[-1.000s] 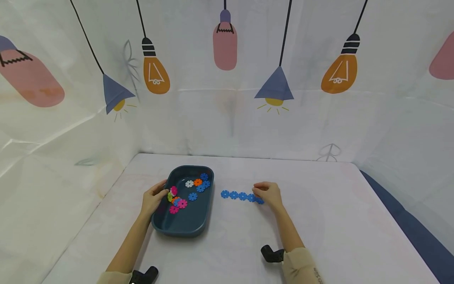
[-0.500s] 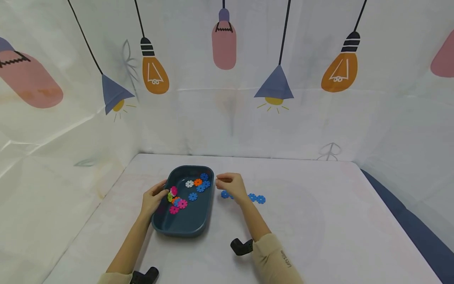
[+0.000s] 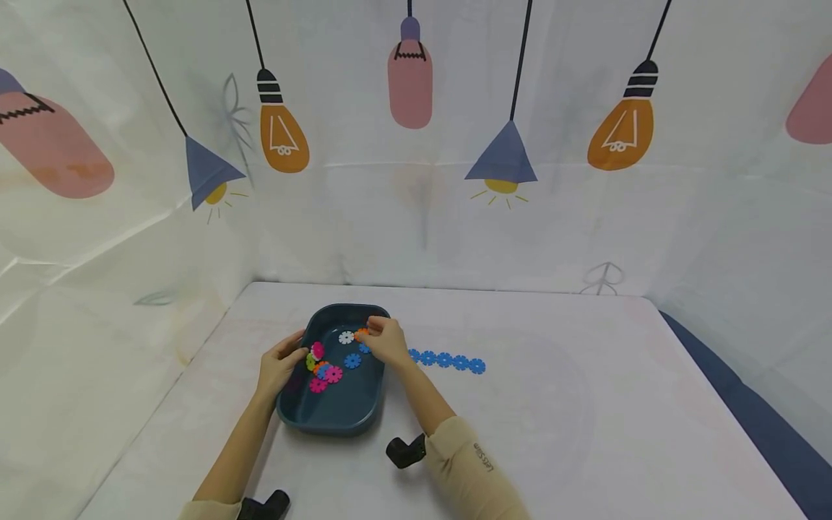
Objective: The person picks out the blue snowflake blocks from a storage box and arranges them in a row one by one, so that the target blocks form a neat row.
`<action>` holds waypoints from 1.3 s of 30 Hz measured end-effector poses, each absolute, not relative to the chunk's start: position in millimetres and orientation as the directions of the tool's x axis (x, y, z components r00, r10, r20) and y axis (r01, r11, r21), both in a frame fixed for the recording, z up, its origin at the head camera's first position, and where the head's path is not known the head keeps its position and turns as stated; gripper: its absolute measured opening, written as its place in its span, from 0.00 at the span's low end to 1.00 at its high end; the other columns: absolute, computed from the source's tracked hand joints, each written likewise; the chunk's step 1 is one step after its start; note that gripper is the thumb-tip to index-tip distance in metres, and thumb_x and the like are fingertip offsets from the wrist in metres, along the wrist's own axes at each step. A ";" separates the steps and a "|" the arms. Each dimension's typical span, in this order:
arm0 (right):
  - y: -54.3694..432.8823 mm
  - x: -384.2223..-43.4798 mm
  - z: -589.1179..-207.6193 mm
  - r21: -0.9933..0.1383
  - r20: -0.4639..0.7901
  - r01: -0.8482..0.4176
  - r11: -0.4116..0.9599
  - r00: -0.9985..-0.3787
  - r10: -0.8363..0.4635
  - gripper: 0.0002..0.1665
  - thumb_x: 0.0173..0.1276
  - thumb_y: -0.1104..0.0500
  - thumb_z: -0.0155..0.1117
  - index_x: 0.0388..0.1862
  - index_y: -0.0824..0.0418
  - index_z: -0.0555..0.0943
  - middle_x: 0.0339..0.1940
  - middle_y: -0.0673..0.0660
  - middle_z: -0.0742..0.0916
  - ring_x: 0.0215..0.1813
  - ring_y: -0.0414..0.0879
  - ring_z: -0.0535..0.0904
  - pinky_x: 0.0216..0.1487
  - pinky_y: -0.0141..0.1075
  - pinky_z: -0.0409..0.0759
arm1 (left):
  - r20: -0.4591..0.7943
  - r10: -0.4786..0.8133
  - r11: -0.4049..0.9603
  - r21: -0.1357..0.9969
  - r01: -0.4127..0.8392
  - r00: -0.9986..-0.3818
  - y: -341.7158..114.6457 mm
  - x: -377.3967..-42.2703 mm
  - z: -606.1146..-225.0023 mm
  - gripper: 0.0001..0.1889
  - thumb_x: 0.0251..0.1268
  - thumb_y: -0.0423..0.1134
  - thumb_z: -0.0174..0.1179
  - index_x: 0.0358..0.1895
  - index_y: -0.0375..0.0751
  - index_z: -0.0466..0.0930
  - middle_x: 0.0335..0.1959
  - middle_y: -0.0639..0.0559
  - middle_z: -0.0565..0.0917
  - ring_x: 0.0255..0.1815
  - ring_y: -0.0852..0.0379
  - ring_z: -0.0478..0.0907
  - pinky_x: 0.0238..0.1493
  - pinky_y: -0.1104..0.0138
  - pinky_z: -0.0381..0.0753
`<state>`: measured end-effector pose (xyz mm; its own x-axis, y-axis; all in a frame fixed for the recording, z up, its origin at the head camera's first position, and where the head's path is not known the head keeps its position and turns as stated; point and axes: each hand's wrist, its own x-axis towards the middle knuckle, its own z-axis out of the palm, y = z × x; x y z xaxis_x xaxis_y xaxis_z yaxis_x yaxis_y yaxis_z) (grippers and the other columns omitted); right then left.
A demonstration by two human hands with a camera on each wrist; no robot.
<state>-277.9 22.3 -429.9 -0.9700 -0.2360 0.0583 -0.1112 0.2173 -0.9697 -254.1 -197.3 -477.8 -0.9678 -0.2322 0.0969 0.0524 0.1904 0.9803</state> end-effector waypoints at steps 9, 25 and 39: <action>-11.2 -279.1 -436.6 -0.938 -0.052 0.024 0.346 -0.996 -0.071 0.36 0.69 0.60 0.53 0.70 0.76 0.56 0.71 0.71 0.62 0.72 0.62 0.55 0.69 0.51 0.55 | 0.111 -0.246 0.198 0.978 0.062 -0.963 -197.7 -254.9 -483.1 0.21 0.62 0.29 0.57 0.59 0.29 0.73 0.57 0.31 0.75 0.54 0.43 0.75 0.40 0.81 0.72; -21.4 -292.1 -452.6 -0.951 -0.193 0.128 0.280 -0.956 -0.220 0.38 0.59 0.65 0.65 0.65 0.77 0.63 0.65 0.72 0.70 0.66 0.63 0.65 0.65 0.51 0.63 | 0.095 -0.245 0.191 0.980 0.048 -0.965 -196.3 -256.2 -481.5 0.22 0.63 0.29 0.56 0.61 0.29 0.72 0.58 0.32 0.74 0.58 0.40 0.72 0.40 0.83 0.70; -22.5 -289.5 -454.1 -0.935 -0.147 0.003 0.354 -0.913 -0.381 0.28 0.57 0.71 0.64 0.58 0.75 0.73 0.53 0.68 0.81 0.55 0.56 0.76 0.56 0.44 0.75 | 0.075 -0.254 0.183 0.983 0.028 -0.964 -196.5 -255.9 -481.1 0.21 0.62 0.30 0.57 0.60 0.31 0.73 0.56 0.32 0.76 0.39 0.63 0.77 0.34 0.77 0.75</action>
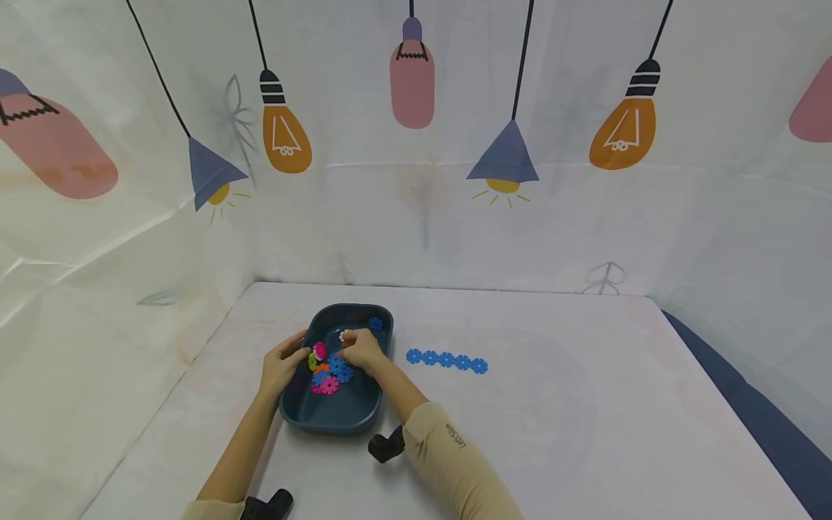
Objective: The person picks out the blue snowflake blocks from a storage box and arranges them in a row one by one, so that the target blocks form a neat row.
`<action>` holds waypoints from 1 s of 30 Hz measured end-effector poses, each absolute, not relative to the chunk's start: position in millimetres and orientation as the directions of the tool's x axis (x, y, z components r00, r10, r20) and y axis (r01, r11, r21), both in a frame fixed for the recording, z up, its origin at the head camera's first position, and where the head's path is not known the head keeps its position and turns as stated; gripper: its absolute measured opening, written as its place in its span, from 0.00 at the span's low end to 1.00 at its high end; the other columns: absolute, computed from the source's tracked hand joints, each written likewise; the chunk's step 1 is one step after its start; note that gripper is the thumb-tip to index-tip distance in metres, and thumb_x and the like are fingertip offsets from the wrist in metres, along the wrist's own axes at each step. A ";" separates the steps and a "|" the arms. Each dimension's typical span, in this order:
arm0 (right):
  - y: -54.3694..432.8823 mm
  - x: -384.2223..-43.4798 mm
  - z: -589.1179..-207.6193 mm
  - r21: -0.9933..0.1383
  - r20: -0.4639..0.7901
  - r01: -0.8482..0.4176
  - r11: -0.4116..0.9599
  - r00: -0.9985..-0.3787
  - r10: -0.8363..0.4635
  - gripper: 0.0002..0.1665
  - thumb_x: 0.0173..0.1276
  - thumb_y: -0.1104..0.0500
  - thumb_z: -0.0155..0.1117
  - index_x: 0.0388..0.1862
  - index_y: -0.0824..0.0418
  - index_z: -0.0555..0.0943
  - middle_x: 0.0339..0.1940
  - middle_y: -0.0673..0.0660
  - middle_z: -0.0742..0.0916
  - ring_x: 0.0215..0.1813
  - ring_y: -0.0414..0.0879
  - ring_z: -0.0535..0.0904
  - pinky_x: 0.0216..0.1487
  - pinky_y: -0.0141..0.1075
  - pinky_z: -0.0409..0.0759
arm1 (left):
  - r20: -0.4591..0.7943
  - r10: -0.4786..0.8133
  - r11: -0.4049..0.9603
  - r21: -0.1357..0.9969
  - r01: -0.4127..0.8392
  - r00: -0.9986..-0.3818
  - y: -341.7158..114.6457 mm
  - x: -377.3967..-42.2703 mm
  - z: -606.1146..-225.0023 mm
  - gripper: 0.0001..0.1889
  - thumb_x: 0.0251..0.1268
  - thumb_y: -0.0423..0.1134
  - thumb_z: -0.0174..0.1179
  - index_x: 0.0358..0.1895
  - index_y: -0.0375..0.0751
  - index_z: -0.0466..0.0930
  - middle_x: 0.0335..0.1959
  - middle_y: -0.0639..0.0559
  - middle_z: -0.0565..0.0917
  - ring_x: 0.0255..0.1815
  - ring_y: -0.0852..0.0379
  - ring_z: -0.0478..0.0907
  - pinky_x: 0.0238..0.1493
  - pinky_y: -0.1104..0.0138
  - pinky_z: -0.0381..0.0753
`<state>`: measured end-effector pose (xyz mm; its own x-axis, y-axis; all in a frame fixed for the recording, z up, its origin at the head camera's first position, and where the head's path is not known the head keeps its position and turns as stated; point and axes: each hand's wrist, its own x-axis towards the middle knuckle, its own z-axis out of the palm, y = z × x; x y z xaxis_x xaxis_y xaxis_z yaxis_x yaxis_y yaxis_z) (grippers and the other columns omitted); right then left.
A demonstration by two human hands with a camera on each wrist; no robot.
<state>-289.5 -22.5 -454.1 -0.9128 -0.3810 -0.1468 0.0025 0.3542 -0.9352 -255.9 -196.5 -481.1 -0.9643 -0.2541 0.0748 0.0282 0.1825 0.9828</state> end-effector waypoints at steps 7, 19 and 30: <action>-25.9 -283.6 -451.4 -0.882 -0.208 -0.055 0.467 -0.845 -0.493 0.25 0.56 0.70 0.67 0.55 0.73 0.77 0.53 0.65 0.82 0.47 0.51 0.80 0.48 0.39 0.80 | 0.062 -0.236 0.183 0.983 0.018 -0.970 -196.9 -254.8 -480.5 0.22 0.64 0.31 0.56 0.61 0.32 0.72 0.58 0.33 0.75 0.49 0.51 0.77 0.39 0.78 0.74; -37.2 -268.4 -456.9 -0.810 -0.169 -0.357 0.465 -0.617 -0.768 0.21 0.53 0.66 0.71 0.48 0.69 0.82 0.45 0.58 0.87 0.40 0.38 0.80 0.45 0.27 0.76 | 0.068 -0.241 0.195 0.981 0.020 -0.968 -198.5 -256.8 -483.4 0.21 0.63 0.30 0.56 0.61 0.32 0.73 0.59 0.35 0.75 0.57 0.43 0.73 0.41 0.82 0.70; -44.8 -248.7 -457.9 -0.799 -0.170 -0.370 0.474 -0.617 -0.769 0.17 0.50 0.70 0.72 0.42 0.70 0.82 0.33 0.56 0.87 0.30 0.35 0.78 0.35 0.25 0.77 | 0.101 -0.254 0.192 0.980 0.053 -0.962 -197.4 -255.8 -483.4 0.21 0.62 0.30 0.57 0.59 0.31 0.74 0.57 0.34 0.76 0.51 0.53 0.76 0.42 0.81 0.71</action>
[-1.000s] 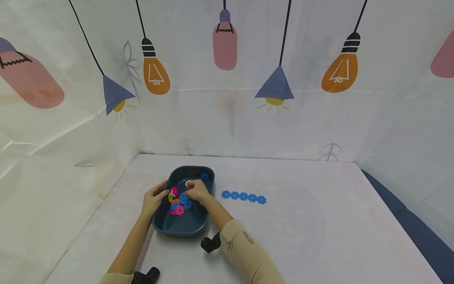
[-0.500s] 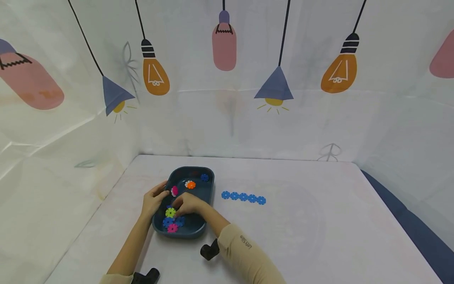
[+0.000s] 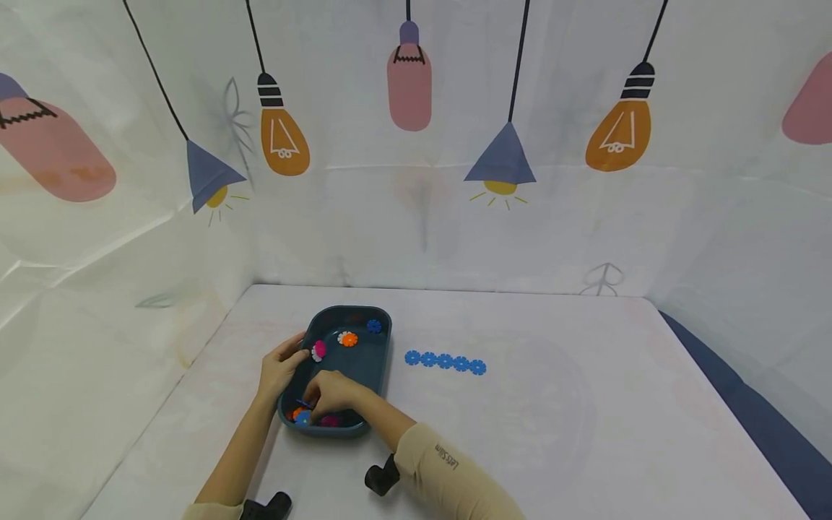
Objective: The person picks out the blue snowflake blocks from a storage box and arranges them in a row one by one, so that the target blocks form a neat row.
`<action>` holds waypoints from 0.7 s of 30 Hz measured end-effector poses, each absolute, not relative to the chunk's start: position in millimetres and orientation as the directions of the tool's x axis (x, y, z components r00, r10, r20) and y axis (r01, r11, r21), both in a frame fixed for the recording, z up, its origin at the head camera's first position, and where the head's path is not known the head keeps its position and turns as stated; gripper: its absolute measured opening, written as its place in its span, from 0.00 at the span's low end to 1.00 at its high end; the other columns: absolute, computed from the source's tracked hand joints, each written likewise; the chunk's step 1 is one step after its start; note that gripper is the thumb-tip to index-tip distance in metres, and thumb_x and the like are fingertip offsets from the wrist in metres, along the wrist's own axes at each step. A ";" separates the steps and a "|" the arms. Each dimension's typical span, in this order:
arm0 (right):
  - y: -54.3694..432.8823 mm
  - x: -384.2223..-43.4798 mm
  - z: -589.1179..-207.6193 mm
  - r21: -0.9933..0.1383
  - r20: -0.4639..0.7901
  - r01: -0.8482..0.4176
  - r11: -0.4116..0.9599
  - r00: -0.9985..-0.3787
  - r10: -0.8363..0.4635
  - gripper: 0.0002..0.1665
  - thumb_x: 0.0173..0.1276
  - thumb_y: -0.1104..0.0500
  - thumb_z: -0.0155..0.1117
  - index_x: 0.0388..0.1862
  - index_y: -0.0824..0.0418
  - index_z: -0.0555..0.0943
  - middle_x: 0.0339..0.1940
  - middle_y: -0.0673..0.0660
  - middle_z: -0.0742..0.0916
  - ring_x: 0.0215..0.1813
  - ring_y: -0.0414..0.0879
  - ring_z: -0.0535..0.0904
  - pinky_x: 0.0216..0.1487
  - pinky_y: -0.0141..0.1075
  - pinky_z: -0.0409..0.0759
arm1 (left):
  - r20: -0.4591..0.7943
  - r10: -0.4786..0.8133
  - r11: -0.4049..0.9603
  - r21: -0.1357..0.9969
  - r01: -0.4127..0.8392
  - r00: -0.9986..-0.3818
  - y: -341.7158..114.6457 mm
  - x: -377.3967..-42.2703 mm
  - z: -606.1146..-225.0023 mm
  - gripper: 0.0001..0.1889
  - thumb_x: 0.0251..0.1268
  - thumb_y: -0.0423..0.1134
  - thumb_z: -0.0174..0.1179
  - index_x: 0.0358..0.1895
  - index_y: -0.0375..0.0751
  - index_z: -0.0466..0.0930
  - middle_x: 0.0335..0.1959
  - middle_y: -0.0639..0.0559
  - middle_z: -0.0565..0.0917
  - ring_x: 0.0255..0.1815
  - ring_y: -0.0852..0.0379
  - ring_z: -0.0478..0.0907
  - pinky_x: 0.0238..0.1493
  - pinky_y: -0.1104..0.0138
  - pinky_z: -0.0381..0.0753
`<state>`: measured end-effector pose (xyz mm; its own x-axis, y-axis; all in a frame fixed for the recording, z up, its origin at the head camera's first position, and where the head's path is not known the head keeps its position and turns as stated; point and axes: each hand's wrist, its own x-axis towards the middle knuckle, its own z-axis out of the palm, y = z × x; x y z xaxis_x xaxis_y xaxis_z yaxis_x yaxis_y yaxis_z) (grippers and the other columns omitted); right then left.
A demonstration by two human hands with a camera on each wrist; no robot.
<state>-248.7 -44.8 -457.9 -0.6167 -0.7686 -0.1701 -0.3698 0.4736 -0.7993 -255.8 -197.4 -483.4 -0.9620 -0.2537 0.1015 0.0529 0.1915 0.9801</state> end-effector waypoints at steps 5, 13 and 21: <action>-44.7 -246.9 -456.1 -0.806 -0.182 -0.334 0.488 -0.645 -0.742 0.17 0.49 0.70 0.73 0.40 0.69 0.83 0.30 0.55 0.86 0.29 0.35 0.77 0.33 0.25 0.76 | 0.118 -0.264 0.187 0.980 0.069 -0.957 -196.3 -255.0 -482.6 0.21 0.61 0.29 0.57 0.59 0.30 0.74 0.56 0.32 0.77 0.49 0.57 0.77 0.41 0.81 0.72; -45.5 -241.1 -454.2 -0.832 -0.213 -0.269 0.484 -0.652 -0.728 0.12 0.49 0.72 0.71 0.35 0.71 0.82 0.21 0.51 0.83 0.21 0.36 0.74 0.26 0.25 0.73 | 0.099 -0.263 0.165 0.985 0.057 -0.960 -196.7 -253.9 -480.8 0.21 0.61 0.28 0.57 0.59 0.30 0.74 0.56 0.32 0.76 0.46 0.60 0.77 0.39 0.82 0.72; -41.6 -241.7 -454.0 -0.921 -0.214 -0.088 0.379 -0.699 -0.682 0.09 0.52 0.74 0.69 0.33 0.72 0.81 0.22 0.59 0.86 0.22 0.46 0.82 0.26 0.31 0.79 | 0.094 -0.258 0.207 0.977 0.040 -0.962 -198.1 -255.2 -482.9 0.22 0.61 0.30 0.58 0.60 0.32 0.74 0.57 0.33 0.76 0.58 0.42 0.72 0.41 0.81 0.71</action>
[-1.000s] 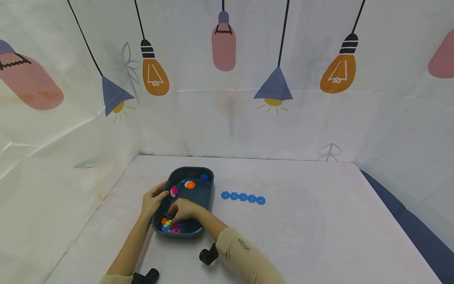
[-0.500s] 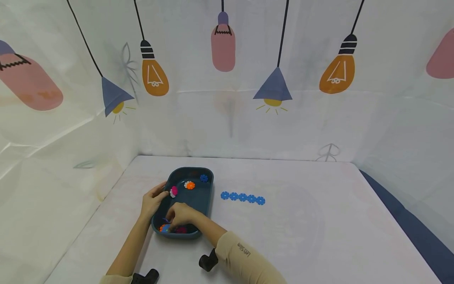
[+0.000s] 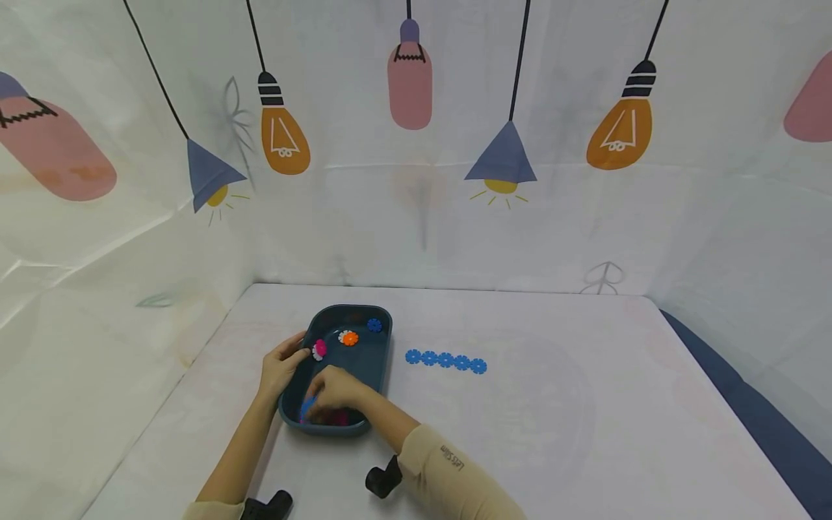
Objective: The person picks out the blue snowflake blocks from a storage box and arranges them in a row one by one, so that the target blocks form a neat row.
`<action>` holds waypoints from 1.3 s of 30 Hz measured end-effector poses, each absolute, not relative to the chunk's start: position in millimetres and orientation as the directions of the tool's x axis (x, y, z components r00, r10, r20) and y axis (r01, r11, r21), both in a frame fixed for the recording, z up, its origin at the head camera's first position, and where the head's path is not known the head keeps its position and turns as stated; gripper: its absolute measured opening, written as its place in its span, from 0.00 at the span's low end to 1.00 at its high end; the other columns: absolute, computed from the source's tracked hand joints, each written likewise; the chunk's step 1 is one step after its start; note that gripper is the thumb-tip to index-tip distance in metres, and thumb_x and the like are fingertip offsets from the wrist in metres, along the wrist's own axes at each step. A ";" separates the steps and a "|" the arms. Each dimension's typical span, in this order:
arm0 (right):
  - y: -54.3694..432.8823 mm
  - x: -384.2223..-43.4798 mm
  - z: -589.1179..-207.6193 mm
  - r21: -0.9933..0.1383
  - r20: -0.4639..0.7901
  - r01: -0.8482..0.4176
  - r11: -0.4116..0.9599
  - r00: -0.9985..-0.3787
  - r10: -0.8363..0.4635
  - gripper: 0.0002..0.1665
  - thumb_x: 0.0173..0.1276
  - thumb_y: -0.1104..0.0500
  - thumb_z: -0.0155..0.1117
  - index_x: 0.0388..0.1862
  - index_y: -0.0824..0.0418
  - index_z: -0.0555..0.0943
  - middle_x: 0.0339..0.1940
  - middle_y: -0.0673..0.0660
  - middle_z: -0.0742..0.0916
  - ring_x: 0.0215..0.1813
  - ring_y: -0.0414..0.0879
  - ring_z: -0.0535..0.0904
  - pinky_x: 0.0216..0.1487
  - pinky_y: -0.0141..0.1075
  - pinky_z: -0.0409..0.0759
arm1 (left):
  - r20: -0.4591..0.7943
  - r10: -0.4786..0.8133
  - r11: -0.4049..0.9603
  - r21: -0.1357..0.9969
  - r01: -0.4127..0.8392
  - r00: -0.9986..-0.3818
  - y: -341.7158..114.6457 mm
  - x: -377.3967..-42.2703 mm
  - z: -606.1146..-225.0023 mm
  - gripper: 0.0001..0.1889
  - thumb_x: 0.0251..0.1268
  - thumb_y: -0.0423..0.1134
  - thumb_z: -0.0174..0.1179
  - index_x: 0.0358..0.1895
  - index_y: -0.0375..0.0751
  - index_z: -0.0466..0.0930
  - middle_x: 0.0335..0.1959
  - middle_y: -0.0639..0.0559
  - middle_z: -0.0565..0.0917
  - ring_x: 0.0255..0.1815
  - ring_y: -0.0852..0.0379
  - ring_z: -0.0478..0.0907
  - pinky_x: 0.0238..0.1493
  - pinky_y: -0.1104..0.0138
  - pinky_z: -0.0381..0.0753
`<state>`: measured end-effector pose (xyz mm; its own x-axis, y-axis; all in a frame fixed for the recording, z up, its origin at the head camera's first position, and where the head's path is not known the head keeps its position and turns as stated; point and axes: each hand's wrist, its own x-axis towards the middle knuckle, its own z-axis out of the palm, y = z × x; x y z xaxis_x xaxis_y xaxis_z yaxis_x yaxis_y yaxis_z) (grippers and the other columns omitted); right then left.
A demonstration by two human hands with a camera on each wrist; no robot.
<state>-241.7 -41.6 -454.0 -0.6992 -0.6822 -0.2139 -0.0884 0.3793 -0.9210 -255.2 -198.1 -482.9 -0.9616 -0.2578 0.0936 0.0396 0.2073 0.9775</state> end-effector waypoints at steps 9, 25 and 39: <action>-30.8 -260.4 -453.4 -0.978 -0.142 0.044 0.203 -0.855 -0.499 0.13 0.59 0.72 0.64 0.44 0.75 0.81 0.30 0.66 0.87 0.31 0.56 0.85 0.35 0.40 0.82 | 0.099 -0.243 0.190 0.980 0.052 -0.965 -198.4 -256.3 -481.3 0.22 0.63 0.30 0.58 0.61 0.29 0.72 0.58 0.31 0.75 0.58 0.40 0.71 0.41 0.83 0.69; -27.7 -265.5 -451.1 -0.989 -0.130 0.101 0.105 -0.938 -0.321 0.13 0.66 0.68 0.59 0.44 0.79 0.77 0.34 0.69 0.86 0.35 0.56 0.85 0.35 0.39 0.82 | 0.125 -0.261 0.197 0.978 0.074 -0.957 -196.3 -258.0 -482.8 0.21 0.62 0.29 0.58 0.59 0.29 0.73 0.57 0.32 0.76 0.58 0.40 0.73 0.42 0.83 0.69; 11.5 -270.6 -431.6 -0.991 -0.006 0.049 -0.121 -0.942 -0.335 0.16 0.71 0.67 0.51 0.50 0.81 0.75 0.40 0.74 0.82 0.34 0.48 0.86 0.41 0.37 0.81 | 0.124 -0.261 0.207 0.976 0.069 -0.957 -196.7 -257.5 -483.9 0.21 0.62 0.29 0.58 0.59 0.29 0.74 0.56 0.32 0.76 0.57 0.41 0.73 0.41 0.83 0.69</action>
<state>-270.6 11.5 -431.6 -0.9422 -0.3349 -0.0059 0.0492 -0.1211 -0.9914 -257.5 -196.7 -483.9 -0.9573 -0.2614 0.1236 0.0694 0.2070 0.9759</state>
